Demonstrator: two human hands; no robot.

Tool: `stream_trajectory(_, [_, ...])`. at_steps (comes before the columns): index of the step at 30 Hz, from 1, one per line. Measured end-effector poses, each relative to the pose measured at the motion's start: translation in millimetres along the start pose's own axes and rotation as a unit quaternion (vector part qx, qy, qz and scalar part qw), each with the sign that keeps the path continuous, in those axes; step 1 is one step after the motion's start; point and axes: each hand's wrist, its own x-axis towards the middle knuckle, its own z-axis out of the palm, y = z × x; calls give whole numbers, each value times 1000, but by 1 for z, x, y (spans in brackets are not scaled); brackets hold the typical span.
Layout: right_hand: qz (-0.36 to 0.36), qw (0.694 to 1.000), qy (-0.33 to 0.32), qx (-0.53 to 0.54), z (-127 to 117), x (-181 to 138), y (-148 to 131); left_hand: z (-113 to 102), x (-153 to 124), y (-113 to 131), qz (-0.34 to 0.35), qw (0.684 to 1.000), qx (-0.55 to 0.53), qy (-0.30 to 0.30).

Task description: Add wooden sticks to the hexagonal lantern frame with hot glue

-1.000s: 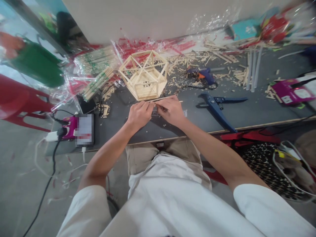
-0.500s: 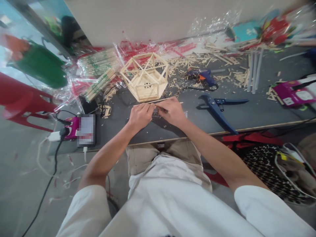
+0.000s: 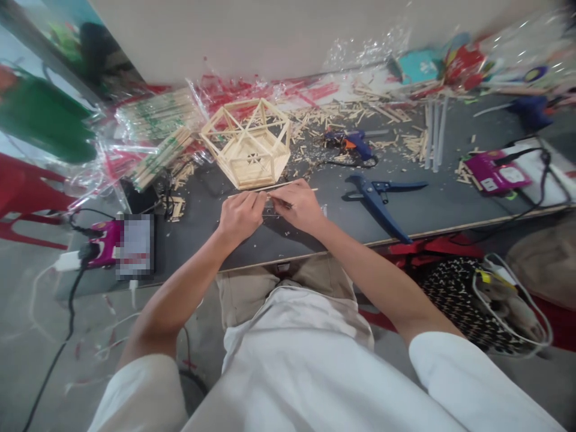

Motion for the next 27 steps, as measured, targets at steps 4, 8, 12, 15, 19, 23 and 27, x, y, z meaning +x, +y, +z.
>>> stream_trajectory(4, [9,1000,4,14,-1,0,-3,-1,1,0,-4,1000,-5,-9])
stream_trajectory(8, [17,999,26,24,0,-1,-4,0,1,0,3,1000,10,-20])
stream_trajectory(12, [25,999,20,14,1,-2,-4,1,0,0,22,999,29,-1])
stream_trajectory(15, [25,999,19,7,2,-2,-4,1,0,0,12,1000,10,-6])
stream_trajectory(19, [11,1000,19,-5,2,-1,-3,-2,0,2,-5,1000,-10,-19])
stream_trajectory(23, [-4,1000,20,-18,1,-2,-4,-5,1,5,7,1000,4,-5])
stream_trajectory(27, [-16,1000,13,-8,-3,-4,-4,-6,2,7,35,999,25,26])
